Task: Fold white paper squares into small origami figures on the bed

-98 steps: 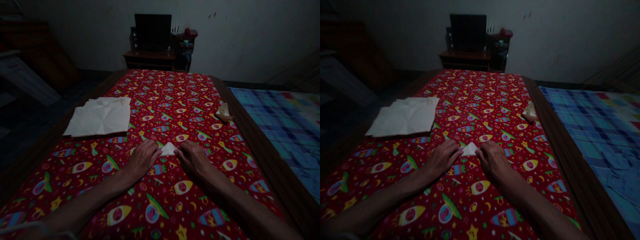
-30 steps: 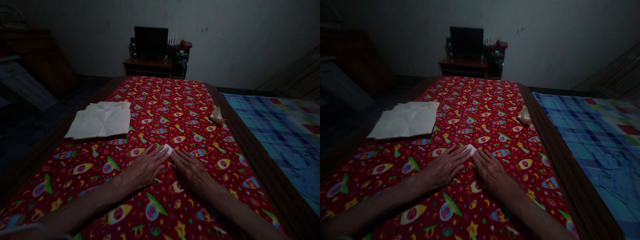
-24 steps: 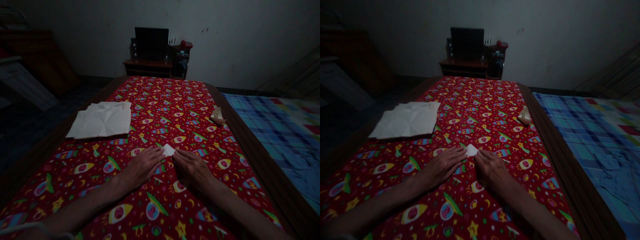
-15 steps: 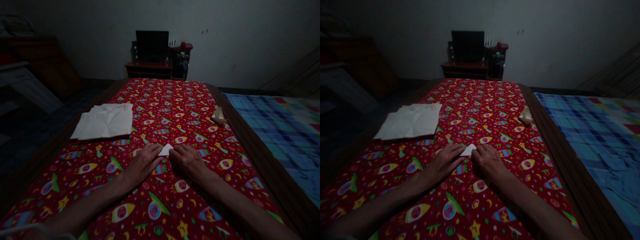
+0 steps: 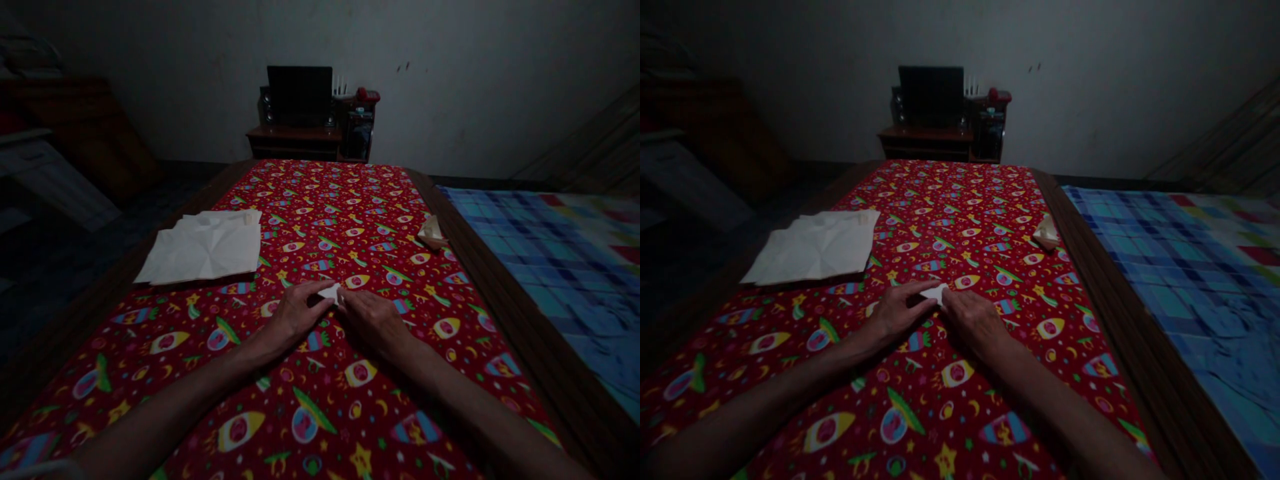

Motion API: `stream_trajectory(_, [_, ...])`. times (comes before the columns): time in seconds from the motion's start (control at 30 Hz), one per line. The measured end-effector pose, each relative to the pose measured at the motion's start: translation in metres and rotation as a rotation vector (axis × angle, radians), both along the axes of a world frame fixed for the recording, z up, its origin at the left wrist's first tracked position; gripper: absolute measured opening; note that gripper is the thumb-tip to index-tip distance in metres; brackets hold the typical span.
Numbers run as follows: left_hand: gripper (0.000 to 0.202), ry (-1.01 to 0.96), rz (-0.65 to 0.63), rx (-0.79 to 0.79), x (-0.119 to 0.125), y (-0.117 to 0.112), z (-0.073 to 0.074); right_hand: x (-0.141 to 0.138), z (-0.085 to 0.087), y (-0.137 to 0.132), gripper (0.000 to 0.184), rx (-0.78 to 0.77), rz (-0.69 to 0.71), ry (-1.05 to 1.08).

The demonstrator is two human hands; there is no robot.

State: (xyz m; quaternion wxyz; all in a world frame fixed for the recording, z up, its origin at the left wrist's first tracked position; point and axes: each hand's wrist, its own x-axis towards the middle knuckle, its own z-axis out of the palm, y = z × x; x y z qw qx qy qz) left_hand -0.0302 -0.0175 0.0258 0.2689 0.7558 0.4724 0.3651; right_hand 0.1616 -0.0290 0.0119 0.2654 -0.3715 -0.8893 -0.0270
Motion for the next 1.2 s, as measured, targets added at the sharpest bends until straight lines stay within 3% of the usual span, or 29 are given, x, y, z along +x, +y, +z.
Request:
stream_trajectory(0.17, [0.031, -0.128, -0.028, 0.025, 0.006, 0.003, -0.006, -0.002, 0.005, 0.003, 0.030, -0.063, -0.073, -0.002])
stream_trajectory(0.37, [0.032, -0.312, -0.067, -0.164, 0.010, 0.007, -0.015, -0.001, 0.010, 0.001, 0.034, -0.224, -0.076, 0.105])
stream_trajectory(0.63, [0.021, -0.265, -0.110, -0.082, 0.012, 0.006, -0.007, -0.001, 0.014, 0.004, 0.032, -0.358, -0.010, 0.289])
stream_trajectory(0.77, [0.022, -0.190, -0.098, -0.019, 0.013, 0.006, -0.003, -0.002, 0.015, 0.003, 0.031, -0.342, -0.014, 0.309])
stream_trajectory(1.0, [0.025, -0.177, -0.078, 0.023, 0.012, 0.006, -0.009, -0.001, 0.015, 0.003, 0.033, -0.314, 0.000, 0.249])
stream_trajectory(1.2, [0.022, -0.107, -0.011, 0.096, 0.018, 0.003, -0.007, -0.007, 0.006, 0.002, 0.031, -0.044, -0.130, -0.021])
